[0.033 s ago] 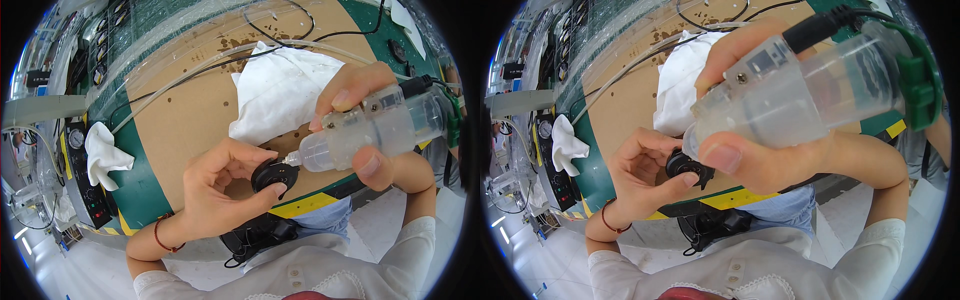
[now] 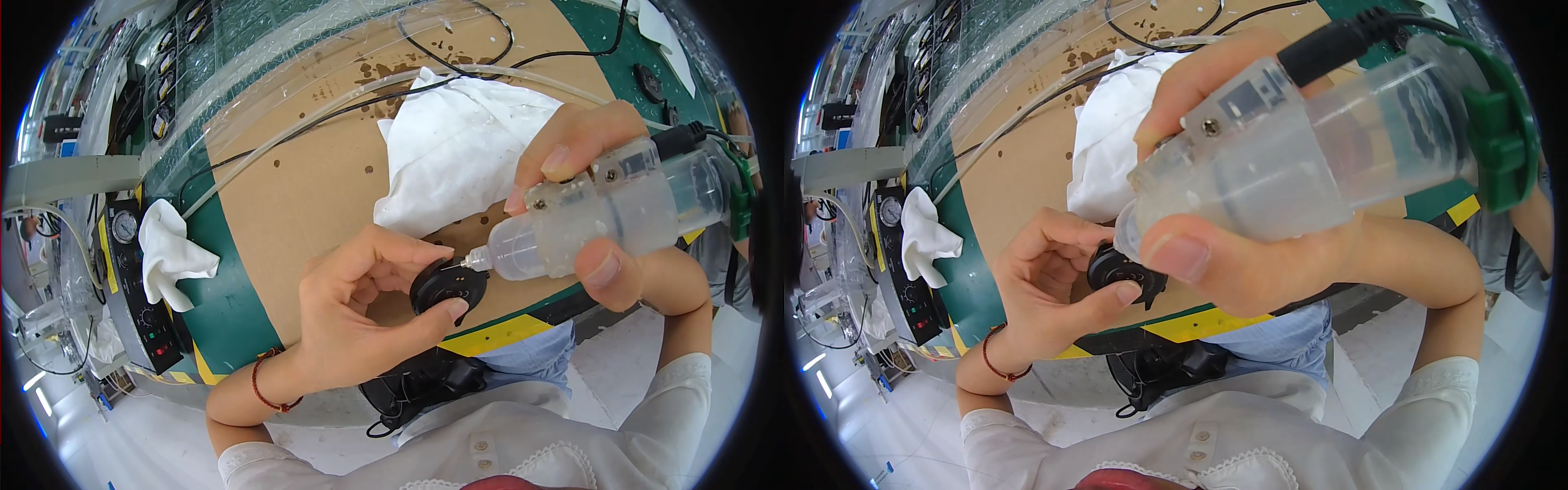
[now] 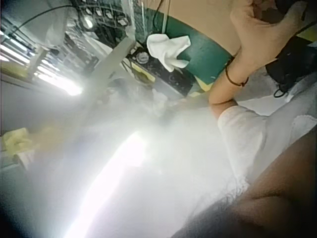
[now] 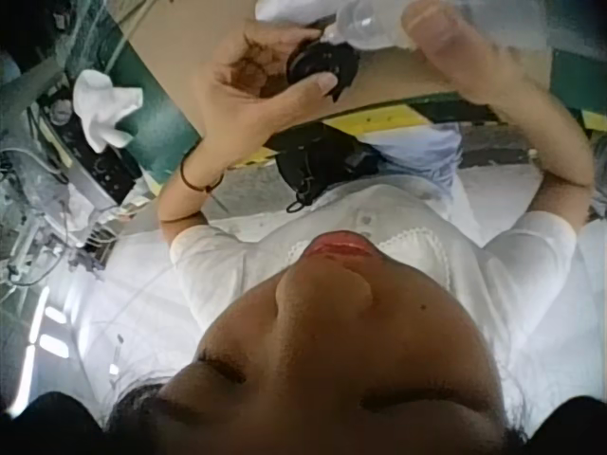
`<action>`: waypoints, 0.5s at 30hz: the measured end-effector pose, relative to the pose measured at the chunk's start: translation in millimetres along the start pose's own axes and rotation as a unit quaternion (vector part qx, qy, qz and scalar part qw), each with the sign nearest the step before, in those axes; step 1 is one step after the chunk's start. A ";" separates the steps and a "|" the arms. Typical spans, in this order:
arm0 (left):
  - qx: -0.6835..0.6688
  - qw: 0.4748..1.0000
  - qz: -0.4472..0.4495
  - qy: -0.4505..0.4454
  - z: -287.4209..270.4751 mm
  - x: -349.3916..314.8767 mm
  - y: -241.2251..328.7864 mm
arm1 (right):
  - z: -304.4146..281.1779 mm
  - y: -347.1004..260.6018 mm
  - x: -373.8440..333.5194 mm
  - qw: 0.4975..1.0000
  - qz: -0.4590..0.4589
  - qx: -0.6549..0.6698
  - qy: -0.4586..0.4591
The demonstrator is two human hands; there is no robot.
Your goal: The person applies sealant or adhesive to small plastic electronic components using a pneumatic glue dispenser with a syringe handpiece.
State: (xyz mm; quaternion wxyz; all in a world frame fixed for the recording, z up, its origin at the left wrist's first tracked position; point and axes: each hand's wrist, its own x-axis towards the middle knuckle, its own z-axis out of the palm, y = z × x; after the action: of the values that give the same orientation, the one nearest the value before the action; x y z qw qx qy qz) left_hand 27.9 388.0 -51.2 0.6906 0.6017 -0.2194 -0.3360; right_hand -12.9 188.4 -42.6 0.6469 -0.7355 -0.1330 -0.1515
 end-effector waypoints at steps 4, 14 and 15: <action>-0.004 1.000 -0.001 0.002 0.0 -0.1 0.1 | 0.3 -0.3 0.2 1.000 0.009 0.006 -0.011; -0.008 1.000 0.002 -0.002 0.1 0.0 0.4 | -1.0 3.6 1.1 0.999 -0.028 -0.024 -0.020; -0.011 1.000 0.002 -0.001 0.2 0.1 0.2 | 0.2 2.9 0.2 1.000 -0.018 -0.016 -0.008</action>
State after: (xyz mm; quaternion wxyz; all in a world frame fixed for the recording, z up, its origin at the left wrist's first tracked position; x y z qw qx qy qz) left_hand 27.9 387.9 -51.0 0.6975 0.5932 -0.2180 -0.3377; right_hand -11.5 188.2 -45.3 0.6313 -0.7441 -0.1490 -0.1599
